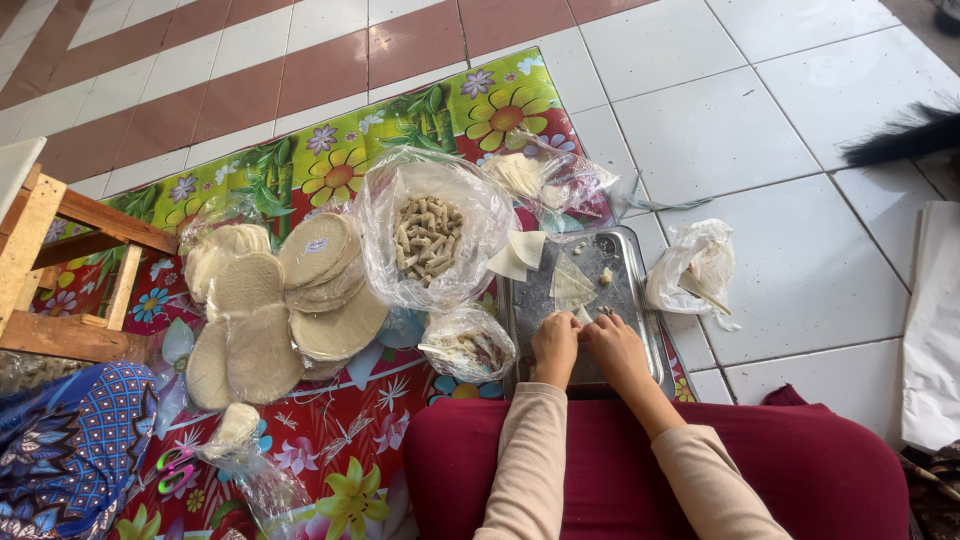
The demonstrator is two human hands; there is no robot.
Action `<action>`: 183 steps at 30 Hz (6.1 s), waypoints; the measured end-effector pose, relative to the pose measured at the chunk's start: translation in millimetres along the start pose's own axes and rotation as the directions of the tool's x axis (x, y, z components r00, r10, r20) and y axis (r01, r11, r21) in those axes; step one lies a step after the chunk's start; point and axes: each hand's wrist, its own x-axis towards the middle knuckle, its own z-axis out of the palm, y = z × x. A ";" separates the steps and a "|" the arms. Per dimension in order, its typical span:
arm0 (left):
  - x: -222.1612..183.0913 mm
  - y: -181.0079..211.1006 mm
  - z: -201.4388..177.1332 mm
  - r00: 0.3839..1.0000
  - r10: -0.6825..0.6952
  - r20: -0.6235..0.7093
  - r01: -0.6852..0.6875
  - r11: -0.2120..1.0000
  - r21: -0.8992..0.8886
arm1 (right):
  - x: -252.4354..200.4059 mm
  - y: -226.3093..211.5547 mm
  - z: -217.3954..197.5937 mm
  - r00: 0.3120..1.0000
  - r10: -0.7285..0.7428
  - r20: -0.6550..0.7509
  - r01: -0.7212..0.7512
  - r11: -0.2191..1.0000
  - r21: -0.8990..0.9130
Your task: The person prepares food items by placing small pieces of filling onto thin dough triangles and rolling them by hand on a tray.
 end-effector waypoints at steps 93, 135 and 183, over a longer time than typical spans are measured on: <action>36.8 -9.9 -48.1 0.979 -0.203 -0.007 0.203 0.977 -0.063 | -4.1 136.0 -57.5 0.531 0.742 -0.410 -0.766 0.627 0.144; 34.9 11.5 -9.1 0.962 -0.258 -0.088 0.267 0.958 0.109 | -8.0 164.8 -21.4 0.244 0.935 -0.257 -0.653 0.354 0.670; 42.8 -2.5 6.1 0.974 -0.126 -0.187 0.044 0.919 -0.392 | 16.4 -21.2 -18.4 0.913 0.094 -0.397 -0.123 0.991 -0.049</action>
